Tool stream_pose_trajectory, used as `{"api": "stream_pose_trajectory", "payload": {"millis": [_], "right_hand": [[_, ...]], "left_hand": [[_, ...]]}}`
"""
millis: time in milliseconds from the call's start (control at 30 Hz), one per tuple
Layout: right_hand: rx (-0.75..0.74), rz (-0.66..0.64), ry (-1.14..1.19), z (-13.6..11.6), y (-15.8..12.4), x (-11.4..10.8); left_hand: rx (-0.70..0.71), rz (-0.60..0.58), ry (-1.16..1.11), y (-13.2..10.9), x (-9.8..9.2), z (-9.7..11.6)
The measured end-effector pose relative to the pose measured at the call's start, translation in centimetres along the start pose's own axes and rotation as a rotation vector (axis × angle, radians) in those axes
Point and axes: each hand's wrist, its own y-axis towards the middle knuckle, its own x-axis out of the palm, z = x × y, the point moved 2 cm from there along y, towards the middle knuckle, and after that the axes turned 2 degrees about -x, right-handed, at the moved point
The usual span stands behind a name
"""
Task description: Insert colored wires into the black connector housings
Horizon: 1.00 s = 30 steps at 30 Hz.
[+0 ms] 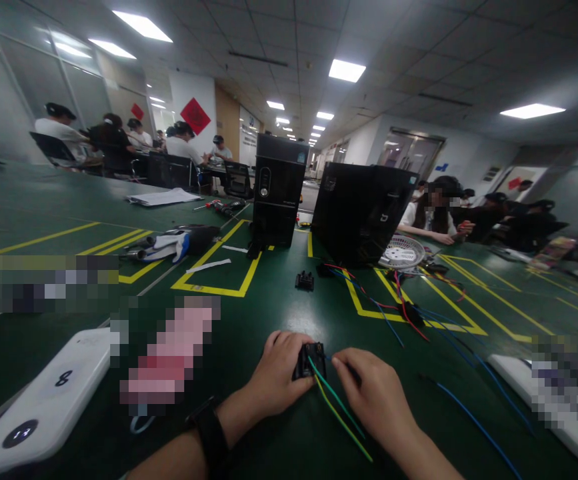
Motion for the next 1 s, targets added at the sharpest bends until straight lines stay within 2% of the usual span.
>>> {"api": "stream_pose_trajectory", "payload": {"millis": [133, 233, 367, 500, 600, 700, 800, 833, 900, 1000], "right_hand": [[-0.130, 0.029, 0.018, -0.4, 0.1, 0.2], [-0.181, -0.048, -0.035, -0.2, 0.1, -0.1], [-0.110, -0.135, -0.084, 0.6, 0.0, -0.5], [-0.057, -0.072, -0.050, 0.9, 0.2, -0.4], [-0.073, 0.112, 0.034, 0.8, 0.3, -1.1], [-0.056, 0.507, 0.095, 1.1, -0.2, -3.1], [0.079, 0.881, 0.077, 2.0, -1.3, -4.8], [0.128, 0.948, 0.090, 2.4, -1.6, -5.0], [0.192, 1.001, 0.169, 3.1, -1.8, -5.2], [0.215, 0.966, 0.333, 3.8, -0.9, -5.3]], "left_hand": [[0.000, 0.005, 0.002, 0.0, 0.0, 0.0], [-0.001, 0.001, 0.005, 0.0, 0.1, -0.1], [0.002, 0.012, -0.016, 0.0, 0.0, -0.1], [-0.004, 0.035, -0.026, -0.1, 0.1, -0.2], [-0.005, 0.036, -0.022, -0.1, 0.2, -0.3], [-0.011, 0.033, -0.023, -0.1, 0.2, -0.4], [-0.021, 0.032, -0.028, -0.1, 0.2, -0.5], [-0.019, 0.033, -0.031, -0.1, 0.2, -0.4], [-0.014, 0.038, -0.037, -0.1, 0.1, -0.4], [-0.014, 0.040, -0.041, -0.1, 0.1, -0.3]]}}
